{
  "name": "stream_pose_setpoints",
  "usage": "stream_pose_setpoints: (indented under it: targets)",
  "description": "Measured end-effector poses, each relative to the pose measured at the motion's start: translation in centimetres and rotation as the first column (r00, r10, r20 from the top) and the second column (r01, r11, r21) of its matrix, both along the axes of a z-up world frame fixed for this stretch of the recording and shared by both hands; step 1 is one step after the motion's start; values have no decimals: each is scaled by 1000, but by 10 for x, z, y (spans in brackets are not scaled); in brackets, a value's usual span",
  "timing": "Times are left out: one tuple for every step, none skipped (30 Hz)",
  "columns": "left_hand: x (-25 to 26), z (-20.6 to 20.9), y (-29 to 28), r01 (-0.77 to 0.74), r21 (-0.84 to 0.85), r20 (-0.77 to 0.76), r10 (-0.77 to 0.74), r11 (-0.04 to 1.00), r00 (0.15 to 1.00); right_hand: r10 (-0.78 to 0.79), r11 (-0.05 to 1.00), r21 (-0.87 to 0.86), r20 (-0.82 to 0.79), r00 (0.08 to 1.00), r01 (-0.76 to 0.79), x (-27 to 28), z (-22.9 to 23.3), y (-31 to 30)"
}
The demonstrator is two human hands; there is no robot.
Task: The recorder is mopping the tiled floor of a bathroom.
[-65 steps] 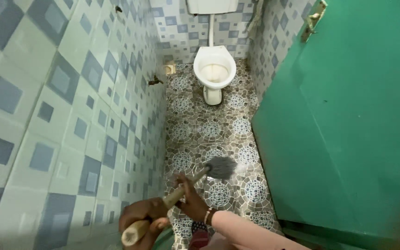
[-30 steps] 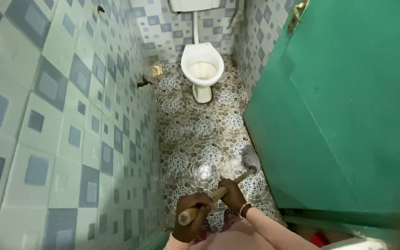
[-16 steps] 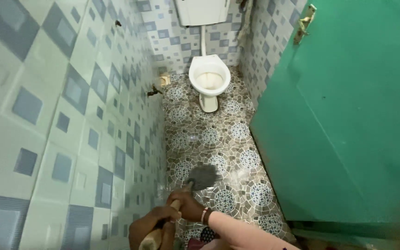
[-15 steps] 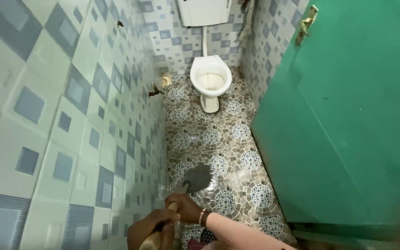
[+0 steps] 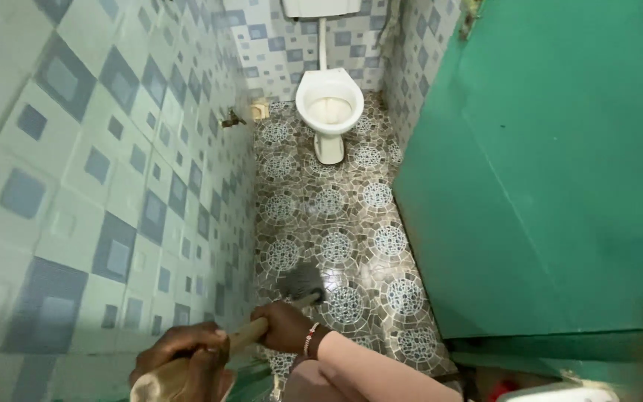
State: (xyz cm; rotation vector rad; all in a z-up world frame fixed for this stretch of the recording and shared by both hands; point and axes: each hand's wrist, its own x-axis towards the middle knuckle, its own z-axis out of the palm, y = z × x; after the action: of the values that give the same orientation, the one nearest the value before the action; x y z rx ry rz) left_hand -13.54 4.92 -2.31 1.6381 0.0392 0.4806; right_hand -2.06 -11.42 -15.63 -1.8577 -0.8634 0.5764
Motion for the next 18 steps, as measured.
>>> stream_pose_setpoints:
  targets:
    - [2, 4, -10, 31, -36, 29, -30, 999, 999, -42, 998, -48, -39, 998, 40, -2, 3, -12]
    - [4, -8, -19, 41, -36, 38, -40, 999, 999, -51, 998, -47, -31, 998, 50, -3, 3, -26]
    - [6, -21, -28, 122, -157, 75, -111, 980, 991, -106, 992, -74, -9, 994, 105, -4, 2, -40]
    - [7, -33, -39, 208, -275, 114, -183, 939, 976, -164, 981, -101, 9, 986, 164, -7, 1, -57]
    - [8, -38, -59, 222, -276, 116, -197, 935, 973, -178, 979, -103, 11, 984, 179, -12, -7, -75]
    - [7, -42, -78, 187, -315, 81, -170, 930, 982, -230, 965, -120, 43, 972, 233, -16, -15, -92]
    - [7, -47, -96, 151, -353, 44, -145, 923, 988, -279, 948, -135, 76, 957, 287, -20, -23, -107]
    - [2, -41, -112, 149, -355, 42, -144, 923, 989, -278, 948, -138, 74, 958, 286, -27, -28, -122]
    - [-3, -34, -128, 172, -311, 74, -157, 935, 985, -365, 919, -139, 51, 930, 369, -33, -32, -136]
    - [-8, -25, -141, 192, -261, 99, -172, 946, 980, -449, 883, -139, 21, 893, 447, -42, -37, -147]
    - [-14, -24, -141, 189, -259, 91, -170, 947, 981, -447, 885, -139, 13, 894, 445, -53, -50, -151]
    - [-15, -23, -142, 291, -222, 165, -259, 931, 952, -518, 850, -95, 28, 855, 518, -59, -61, -156]
    - [-17, -22, -142, 389, -177, 232, -346, 904, 909, -586, 808, -49, 40, 809, 587, -65, -73, -161]
    - [-18, -26, -137, 384, -174, 234, -341, 907, 910, -581, 811, -47, 41, 813, 583, -66, -73, -160]
    - [-20, -29, -131, 473, -97, 249, -439, 876, 863, -594, 803, 51, 154, 790, 594, -67, -74, -158]
    - [-27, -34, -124, 553, -25, 245, -531, 833, 811, -605, 795, 142, 254, 755, 590, -75, -76, -154]
    - [-38, -26, -124, 546, -30, 237, -525, 837, 817, -600, 799, 137, 246, 761, 585, -79, -66, -144]
    - [-47, -17, -125, 515, 4, 250, -499, 857, 829, -577, 817, 201, 258, 775, 541, -82, -56, -136]
